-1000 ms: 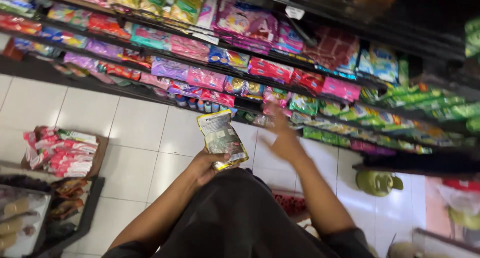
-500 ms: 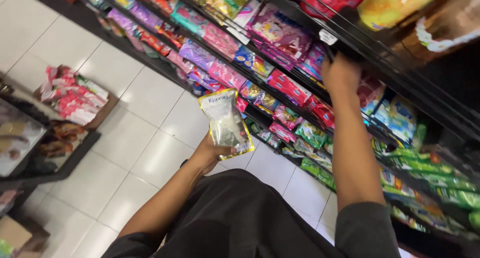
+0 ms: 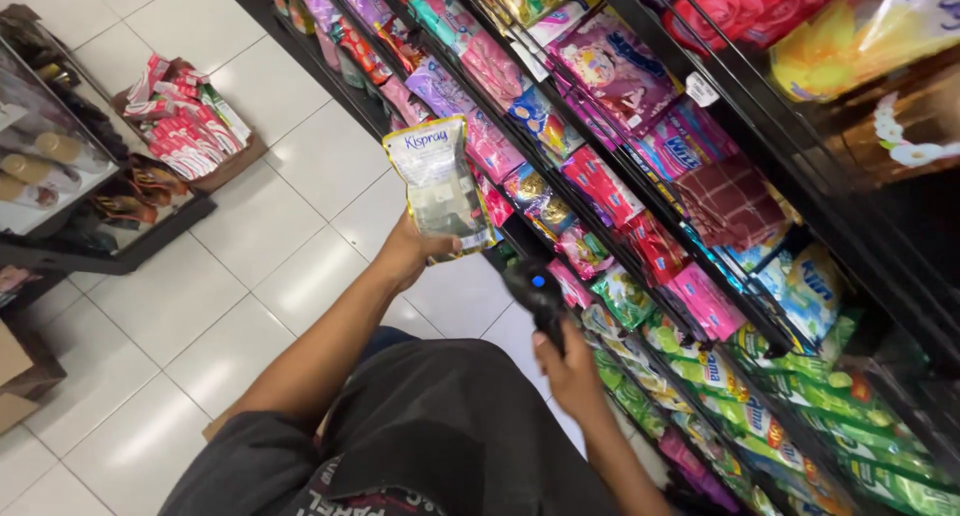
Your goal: Scanning item pouches and restocking them on grocery store shelves.
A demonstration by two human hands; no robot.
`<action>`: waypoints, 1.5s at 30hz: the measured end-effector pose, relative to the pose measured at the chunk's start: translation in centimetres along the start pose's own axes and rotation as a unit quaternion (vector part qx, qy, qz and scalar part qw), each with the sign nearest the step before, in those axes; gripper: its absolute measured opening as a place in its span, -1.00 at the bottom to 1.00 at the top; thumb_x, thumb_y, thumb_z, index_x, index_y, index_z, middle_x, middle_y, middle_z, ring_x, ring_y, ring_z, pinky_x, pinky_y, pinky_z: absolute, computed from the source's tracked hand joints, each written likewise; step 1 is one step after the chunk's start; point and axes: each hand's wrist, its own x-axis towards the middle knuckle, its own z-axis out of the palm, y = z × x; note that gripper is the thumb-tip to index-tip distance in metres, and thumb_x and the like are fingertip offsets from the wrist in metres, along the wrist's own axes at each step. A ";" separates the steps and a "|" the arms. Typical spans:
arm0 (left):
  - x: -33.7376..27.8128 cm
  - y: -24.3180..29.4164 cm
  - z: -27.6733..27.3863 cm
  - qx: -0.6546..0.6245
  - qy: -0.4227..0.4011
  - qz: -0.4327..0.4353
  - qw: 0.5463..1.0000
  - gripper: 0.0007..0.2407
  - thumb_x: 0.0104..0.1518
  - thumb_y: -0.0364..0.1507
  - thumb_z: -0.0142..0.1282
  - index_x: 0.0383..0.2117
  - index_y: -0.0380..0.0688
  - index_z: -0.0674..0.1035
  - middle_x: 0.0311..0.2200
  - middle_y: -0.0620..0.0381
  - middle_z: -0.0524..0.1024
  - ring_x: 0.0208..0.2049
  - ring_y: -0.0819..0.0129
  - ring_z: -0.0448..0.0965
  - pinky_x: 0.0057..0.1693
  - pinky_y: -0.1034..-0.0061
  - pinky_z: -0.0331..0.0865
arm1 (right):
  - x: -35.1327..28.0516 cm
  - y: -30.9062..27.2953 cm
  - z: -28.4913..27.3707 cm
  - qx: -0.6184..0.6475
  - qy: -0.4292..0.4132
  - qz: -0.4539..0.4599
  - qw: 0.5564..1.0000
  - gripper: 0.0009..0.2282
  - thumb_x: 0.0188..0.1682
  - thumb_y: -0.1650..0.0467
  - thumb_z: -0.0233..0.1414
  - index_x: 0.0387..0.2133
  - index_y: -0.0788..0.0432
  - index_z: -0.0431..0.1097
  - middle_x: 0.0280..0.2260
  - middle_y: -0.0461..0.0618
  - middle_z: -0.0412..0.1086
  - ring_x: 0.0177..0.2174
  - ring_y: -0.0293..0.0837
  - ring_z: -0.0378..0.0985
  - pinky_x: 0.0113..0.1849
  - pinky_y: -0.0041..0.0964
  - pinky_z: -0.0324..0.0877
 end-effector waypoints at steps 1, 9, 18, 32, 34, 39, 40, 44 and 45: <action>-0.2 0.4 0.3 -0.002 -0.003 0.000 1.000 -0.29 -0.20 -0.77 0.24 0.22 -0.16 0.28 0.03 0.07 0.50 0.07 0.24 0.55 0.16 0.34 0.48 | -0.9 -0.3 0.4 -0.002 0.003 0.000 1.000 -0.78 0.00 0.31 0.07 -0.22 0.21 0.38 -0.62 -0.12 0.32 -0.62 -0.33 0.33 -0.54 -0.39 0.26; -0.4 0.8 2.3 0.088 -0.002 -0.018 0.996 -0.28 -0.19 -0.79 0.18 0.24 -0.11 0.26 -0.01 0.08 0.50 -0.05 0.29 0.58 -0.05 0.41 0.56 | -5.0 -1.3 1.3 0.195 -0.028 -0.022 0.980 -0.88 0.06 0.40 -0.02 -0.30 0.26 0.29 -0.54 -0.11 0.28 -0.56 -0.31 0.32 -0.48 -0.39 0.30; 0.4 -0.7 1.7 0.056 -0.049 -0.004 0.997 -0.30 -0.20 -0.75 0.24 0.21 -0.15 0.29 0.00 0.11 0.49 0.02 0.30 0.55 0.08 0.37 0.51 | -5.9 -2.0 1.8 0.209 0.012 -0.021 0.978 -0.86 0.08 0.40 -0.02 -0.21 0.25 0.26 -0.49 -0.09 0.27 -0.54 -0.32 0.30 -0.48 -0.38 0.28; 3.7 3.9 -4.0 0.081 -0.073 -0.039 0.993 -0.31 -0.16 -0.73 0.23 0.23 -0.13 0.29 0.05 0.11 0.48 0.06 0.30 0.52 0.12 0.34 0.46 | -0.7 -4.3 6.8 0.247 0.025 -0.015 0.969 -0.74 0.05 0.42 -0.03 -0.01 0.26 0.24 -0.44 -0.07 0.30 -0.52 -0.30 0.31 -0.46 -0.38 0.31; 4.7 5.3 -5.3 0.078 -0.099 -0.030 0.992 -0.32 -0.17 -0.71 0.30 0.21 -0.16 0.30 0.07 0.08 0.48 0.10 0.28 0.52 0.19 0.33 0.44 | 0.7 -3.1 7.2 0.271 0.020 -0.027 0.962 -0.73 0.06 0.42 -0.02 0.00 0.28 0.23 -0.40 -0.06 0.32 -0.50 -0.30 0.33 -0.43 -0.37 0.33; 7.7 8.2 -8.7 0.125 -0.148 -0.149 0.970 -0.52 0.17 -0.36 0.18 0.22 -0.19 0.36 0.08 0.06 0.55 0.10 0.34 0.55 0.19 0.38 0.42 | 6.3 -4.2 4.7 -0.101 0.017 -0.167 0.981 -0.65 -0.18 0.57 0.11 -0.07 0.19 0.41 -0.21 0.02 0.46 -0.20 -0.03 0.52 -0.14 -0.12 0.42; 8.3 8.6 -9.3 0.126 -0.149 -0.154 0.969 -0.52 0.17 -0.36 0.18 0.22 -0.19 0.36 0.08 0.06 0.55 0.10 0.34 0.55 0.19 0.38 0.42 | 7.7 -6.9 4.1 -0.098 0.018 -0.163 0.982 -0.65 -0.18 0.57 0.11 -0.07 0.19 0.41 -0.21 0.02 0.46 -0.20 -0.03 0.52 -0.14 -0.12 0.42; 10.6 9.7 -11.0 0.121 -0.225 -0.293 0.921 -0.54 0.19 -0.34 0.14 0.19 -0.30 0.39 0.00 0.00 0.60 -0.03 0.28 0.63 0.12 0.36 0.47 | 12.2 -14.8 2.7 -0.408 -0.016 -0.283 0.868 -0.49 -0.58 0.55 0.17 -0.21 0.10 0.50 -0.18 0.02 0.45 -0.04 0.11 0.39 0.17 0.16 0.11; 11.2 9.9 -11.3 0.130 -0.237 -0.327 0.906 -0.54 0.17 -0.35 0.15 0.18 -0.33 0.41 0.00 -0.02 0.60 -0.04 0.30 0.63 0.11 0.37 0.48 | 13.0 -16.2 2.6 -0.430 -0.052 -0.272 0.860 -0.50 -0.55 0.55 0.18 -0.19 0.08 0.51 -0.18 -0.01 0.45 -0.03 0.05 0.39 0.23 0.18 0.04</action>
